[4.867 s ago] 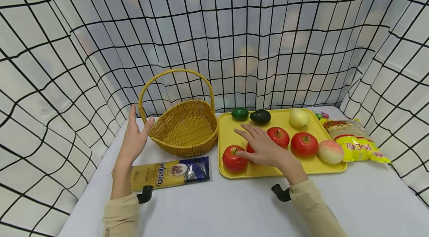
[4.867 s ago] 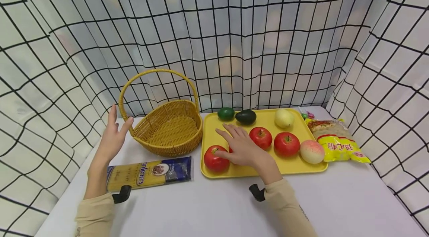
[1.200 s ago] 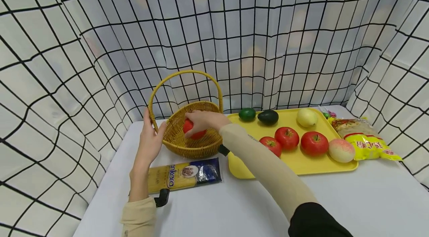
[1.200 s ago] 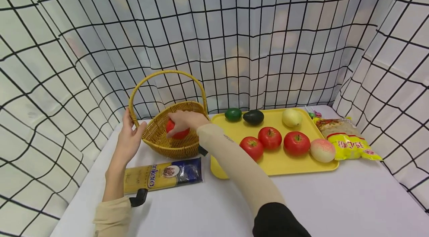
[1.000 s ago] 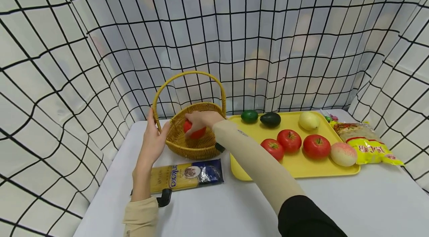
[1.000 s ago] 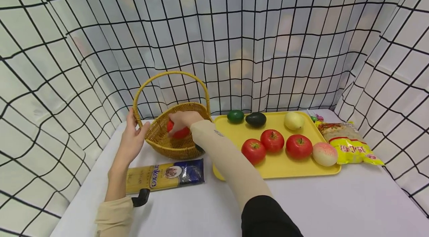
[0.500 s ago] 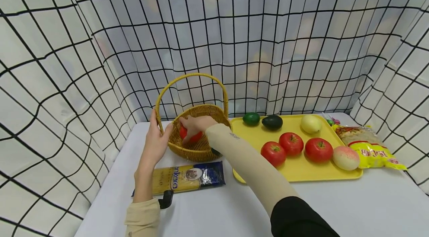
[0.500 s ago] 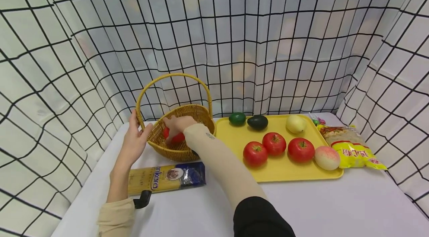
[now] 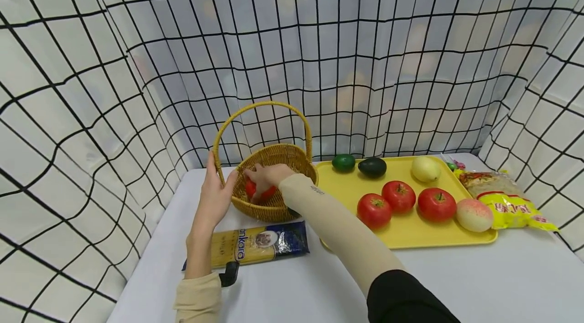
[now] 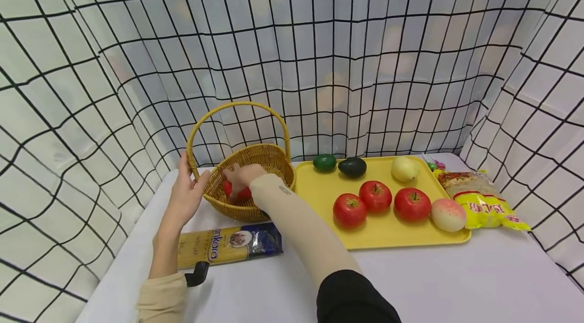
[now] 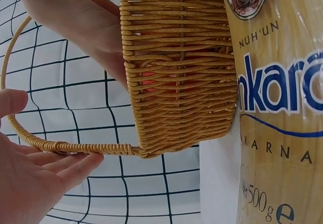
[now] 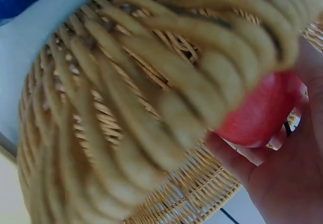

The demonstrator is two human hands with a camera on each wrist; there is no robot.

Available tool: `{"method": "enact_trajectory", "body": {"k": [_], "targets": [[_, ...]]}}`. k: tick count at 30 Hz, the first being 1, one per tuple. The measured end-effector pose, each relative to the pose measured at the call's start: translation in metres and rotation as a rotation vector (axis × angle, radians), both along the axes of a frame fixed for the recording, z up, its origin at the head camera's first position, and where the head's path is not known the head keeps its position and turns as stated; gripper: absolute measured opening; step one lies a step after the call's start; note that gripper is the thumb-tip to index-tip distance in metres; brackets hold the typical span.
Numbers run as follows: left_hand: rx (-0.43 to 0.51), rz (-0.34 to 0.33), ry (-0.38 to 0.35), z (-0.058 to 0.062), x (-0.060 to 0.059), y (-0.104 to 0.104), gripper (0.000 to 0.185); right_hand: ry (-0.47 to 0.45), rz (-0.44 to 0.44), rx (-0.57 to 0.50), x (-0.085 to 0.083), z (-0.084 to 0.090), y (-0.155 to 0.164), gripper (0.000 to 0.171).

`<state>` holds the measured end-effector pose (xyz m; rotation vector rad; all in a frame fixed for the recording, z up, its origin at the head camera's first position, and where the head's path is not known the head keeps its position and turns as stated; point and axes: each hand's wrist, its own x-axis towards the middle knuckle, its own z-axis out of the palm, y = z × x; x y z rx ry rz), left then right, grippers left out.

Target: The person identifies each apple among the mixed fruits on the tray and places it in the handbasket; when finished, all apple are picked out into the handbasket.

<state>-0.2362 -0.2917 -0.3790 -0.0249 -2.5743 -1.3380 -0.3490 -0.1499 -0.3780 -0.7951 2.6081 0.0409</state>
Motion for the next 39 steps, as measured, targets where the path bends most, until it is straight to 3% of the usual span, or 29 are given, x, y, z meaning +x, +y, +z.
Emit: {"method": "enact_trajectory", "body": {"k": [5,11,17,22,28,33,39], "targets": [[-0.009,-0.018,-0.019,-0.007,-0.001,0.002,0.086,0.039,0.059,-0.015,0.004,-0.014,0.005,0.087],[-0.022,-0.019,-0.025,-0.016,-0.002,0.005,0.085,0.088,0.136,-0.146,0.008,-0.022,0.029,0.075],[-0.028,-0.035,-0.015,-0.015,-0.009,0.01,0.085,0.273,0.161,-0.36,0.027,-0.021,0.101,0.068],[-0.038,-0.03,-0.011,-0.01,-0.011,0.011,0.084,0.42,0.065,-0.47,0.046,-0.037,0.181,0.065],[-0.039,-0.028,-0.032,-0.011,-0.007,0.01,0.084,0.362,-0.101,-0.544,0.06,-0.057,0.245,0.069],[-0.033,-0.031,-0.002,-0.007,-0.005,0.003,0.085,0.295,-0.092,-0.57,0.059,-0.06,0.26,0.072],[-0.028,-0.031,0.011,0.003,-0.002,0.0,0.087,0.249,-0.094,-0.472,0.056,-0.056,0.261,0.077]]}}
